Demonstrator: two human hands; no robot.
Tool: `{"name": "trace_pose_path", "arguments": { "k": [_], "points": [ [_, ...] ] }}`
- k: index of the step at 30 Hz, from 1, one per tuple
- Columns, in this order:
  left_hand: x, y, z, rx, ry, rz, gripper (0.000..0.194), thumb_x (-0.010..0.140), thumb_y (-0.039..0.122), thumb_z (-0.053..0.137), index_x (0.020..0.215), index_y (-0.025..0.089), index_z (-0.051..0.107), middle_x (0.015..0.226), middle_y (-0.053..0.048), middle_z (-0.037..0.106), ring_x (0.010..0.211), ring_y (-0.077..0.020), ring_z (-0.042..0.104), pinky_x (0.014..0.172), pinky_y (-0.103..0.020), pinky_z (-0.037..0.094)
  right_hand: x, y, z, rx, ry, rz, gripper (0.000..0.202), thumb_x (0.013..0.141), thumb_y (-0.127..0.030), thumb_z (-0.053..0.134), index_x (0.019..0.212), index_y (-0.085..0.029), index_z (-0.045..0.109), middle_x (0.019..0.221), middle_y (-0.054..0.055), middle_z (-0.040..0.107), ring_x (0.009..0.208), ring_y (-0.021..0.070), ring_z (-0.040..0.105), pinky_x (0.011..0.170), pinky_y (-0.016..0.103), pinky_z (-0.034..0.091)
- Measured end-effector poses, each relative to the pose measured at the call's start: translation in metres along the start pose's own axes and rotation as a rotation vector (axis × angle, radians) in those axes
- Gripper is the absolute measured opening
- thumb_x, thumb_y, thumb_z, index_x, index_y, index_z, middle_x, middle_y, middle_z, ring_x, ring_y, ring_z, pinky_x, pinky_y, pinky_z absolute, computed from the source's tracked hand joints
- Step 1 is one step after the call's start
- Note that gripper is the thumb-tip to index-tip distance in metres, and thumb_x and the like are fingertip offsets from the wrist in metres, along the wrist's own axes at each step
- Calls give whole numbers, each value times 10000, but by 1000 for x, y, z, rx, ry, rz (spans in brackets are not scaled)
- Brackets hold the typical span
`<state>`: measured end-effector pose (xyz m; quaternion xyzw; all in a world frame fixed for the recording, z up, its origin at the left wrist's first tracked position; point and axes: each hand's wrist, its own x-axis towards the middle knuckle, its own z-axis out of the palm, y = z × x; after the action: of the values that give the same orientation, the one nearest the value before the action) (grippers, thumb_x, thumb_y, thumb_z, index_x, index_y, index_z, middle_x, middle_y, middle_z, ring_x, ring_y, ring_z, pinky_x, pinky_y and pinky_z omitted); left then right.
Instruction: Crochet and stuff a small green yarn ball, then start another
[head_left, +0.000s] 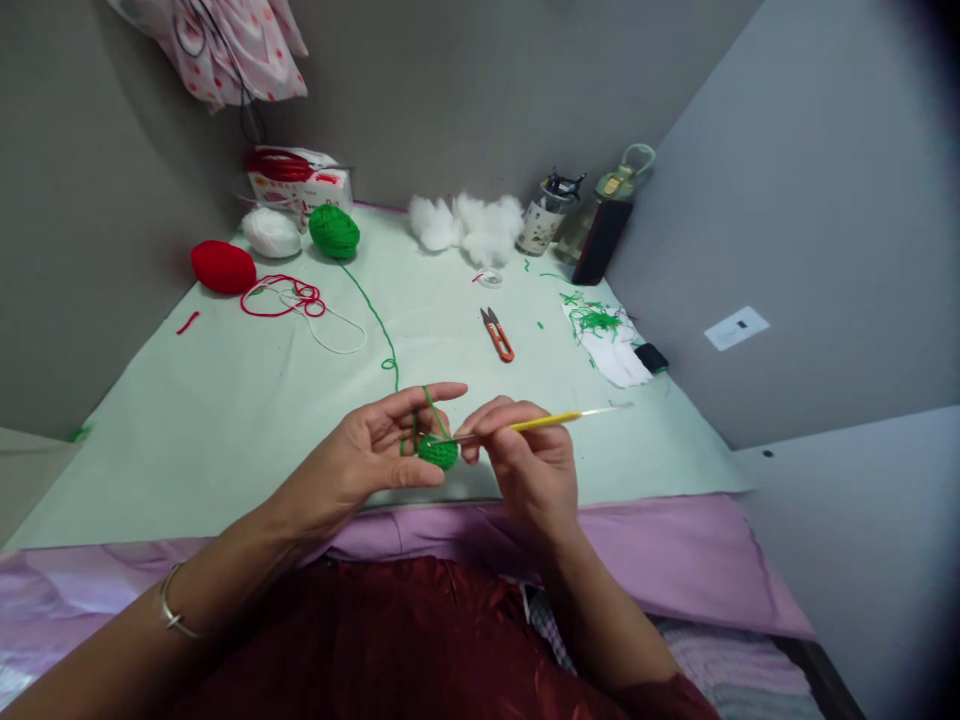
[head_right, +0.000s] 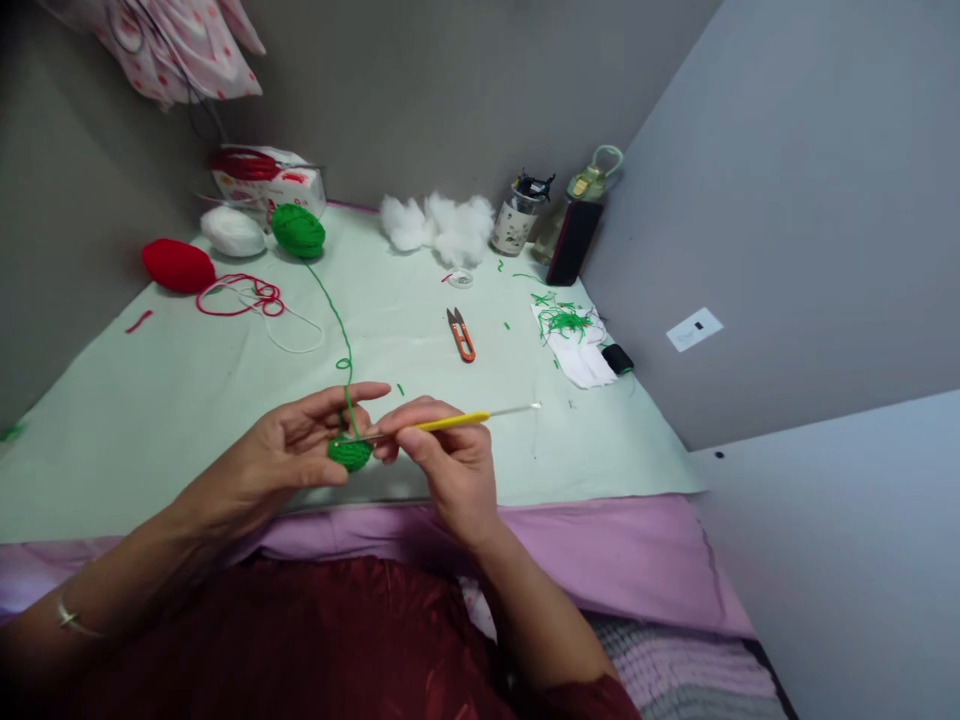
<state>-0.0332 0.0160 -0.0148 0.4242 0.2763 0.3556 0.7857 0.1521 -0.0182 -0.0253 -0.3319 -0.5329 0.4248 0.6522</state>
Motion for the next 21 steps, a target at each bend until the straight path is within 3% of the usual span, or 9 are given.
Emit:
{"name": "trace_pose_path", "arguments": {
  "k": [4, 11, 15, 21],
  "points": [
    [-2, 3, 5, 176, 99, 63, 700, 663, 167, 929, 1321, 283, 724, 954, -7, 635, 974, -183, 604, 927, -313, 489, -3, 3, 1, -264, -5, -114, 125, 961, -350, 685, 942, -268, 779, 916, 34, 787, 861, 187, 717, 734, 354, 601],
    [-5, 10, 11, 419, 177, 145, 640, 725, 227, 888, 1339, 246, 707, 915, 5, 648, 952, -177, 627, 1023, -324, 471, 2, 9, 0, 59, 18, 56, 120, 967, -341, 671, 932, -239, 725, 870, 21, 775, 694, 134, 682, 639, 285, 566],
    [-6, 14, 13, 390, 152, 119, 648, 723, 224, 880, 1346, 232, 701, 887, 4, 659, 908, -183, 646, 959, -330, 511, 6, 7, -2, 44, -9, 76, 193, 963, -402, 668, 907, -217, 679, 816, 29, 760, 684, 146, 690, 628, 287, 577],
    [-5, 16, 9, 415, 117, 89, 624, 723, 217, 869, 1328, 238, 719, 901, -17, 672, 881, -190, 641, 839, -319, 525, 9, 5, -15, 6, -150, 86, 177, 990, -383, 636, 947, -221, 692, 879, 36, 774, 729, 149, 697, 678, 313, 592]
  ]
}}
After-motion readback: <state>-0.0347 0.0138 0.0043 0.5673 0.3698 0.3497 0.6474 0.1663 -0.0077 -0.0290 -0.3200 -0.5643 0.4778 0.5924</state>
